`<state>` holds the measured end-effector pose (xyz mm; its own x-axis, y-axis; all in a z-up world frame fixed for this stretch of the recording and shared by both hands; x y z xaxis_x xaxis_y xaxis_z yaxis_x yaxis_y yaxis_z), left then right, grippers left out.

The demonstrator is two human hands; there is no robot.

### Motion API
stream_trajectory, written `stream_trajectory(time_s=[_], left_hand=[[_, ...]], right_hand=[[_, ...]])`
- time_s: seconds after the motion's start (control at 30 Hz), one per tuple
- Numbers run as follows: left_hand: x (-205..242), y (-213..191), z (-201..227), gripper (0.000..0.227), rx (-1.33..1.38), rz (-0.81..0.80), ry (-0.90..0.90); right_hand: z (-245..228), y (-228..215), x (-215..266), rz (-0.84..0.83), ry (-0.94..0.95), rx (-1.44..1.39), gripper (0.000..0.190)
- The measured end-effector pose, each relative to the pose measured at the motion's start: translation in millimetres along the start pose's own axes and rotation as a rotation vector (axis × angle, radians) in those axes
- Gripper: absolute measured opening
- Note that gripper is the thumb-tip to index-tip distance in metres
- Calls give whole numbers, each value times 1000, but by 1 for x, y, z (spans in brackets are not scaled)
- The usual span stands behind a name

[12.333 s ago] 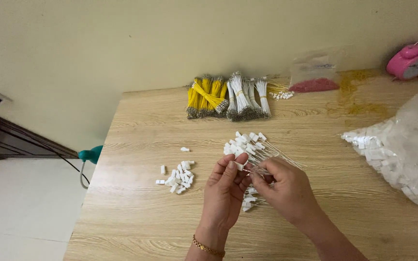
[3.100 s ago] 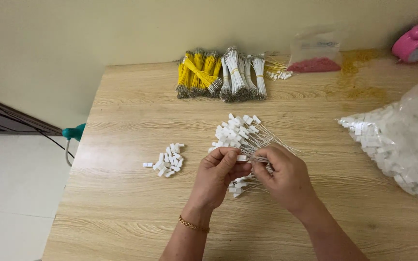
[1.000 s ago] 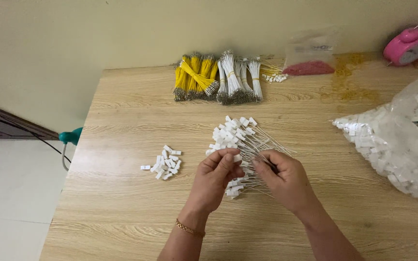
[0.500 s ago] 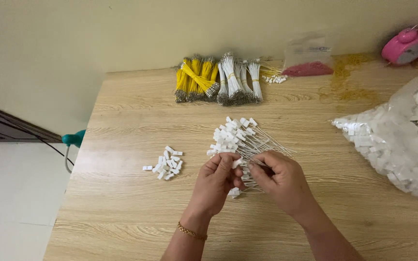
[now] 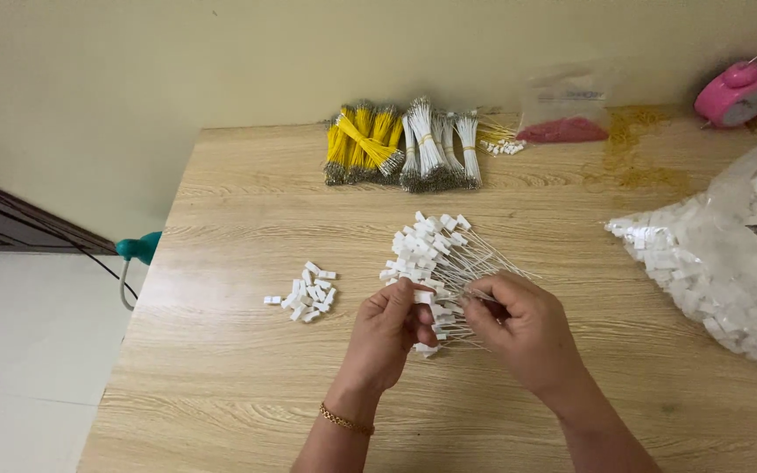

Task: Assembling small plastic connector housings onto thin metal wires.

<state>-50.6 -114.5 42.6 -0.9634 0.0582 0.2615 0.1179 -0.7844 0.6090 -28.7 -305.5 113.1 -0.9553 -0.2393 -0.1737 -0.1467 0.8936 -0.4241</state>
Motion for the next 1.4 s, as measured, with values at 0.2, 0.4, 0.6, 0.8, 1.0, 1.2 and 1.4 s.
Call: stream_trajectory(time_s=[0.2, 0.4, 0.6, 0.8, 1.0, 1.2, 1.4], left_hand=[[-1, 7, 0, 41, -21, 38, -2], [-3, 9, -5, 41, -90, 62, 2], [-6, 8, -6, 36, -135, 86, 44], [-8, 4, -7, 37, -106, 90, 49], [-12, 10, -12, 32, -100, 121, 33], [-19, 9, -27, 31, -93, 141, 29], [-19, 6, -14, 37, -234, 126, 31]], right_hand=[[4, 0, 2, -47, -32, 67, 9], [3, 2, -1, -32, -13, 139, 13], [4, 7, -2, -84, -35, 120, 14], [9, 11, -4, -91, 23, 2, 13], [18, 16, -5, -89, -21, 75, 12], [23, 21, -4, -62, 1, 100, 12], [39, 29, -8, -15, 29, 146, 17]])
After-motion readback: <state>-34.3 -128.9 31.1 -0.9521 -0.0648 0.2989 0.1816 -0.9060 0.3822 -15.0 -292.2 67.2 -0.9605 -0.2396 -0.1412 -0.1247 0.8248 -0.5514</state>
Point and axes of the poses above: each hand's wrist, its own x-axis away from the middle knuckle, its own y-axis out of the palm, z = x × y, the point moved 1 cm from there along -x, towards the middle knuckle, and after that the axes turned 1 degree about y, right-handed, at the moved point
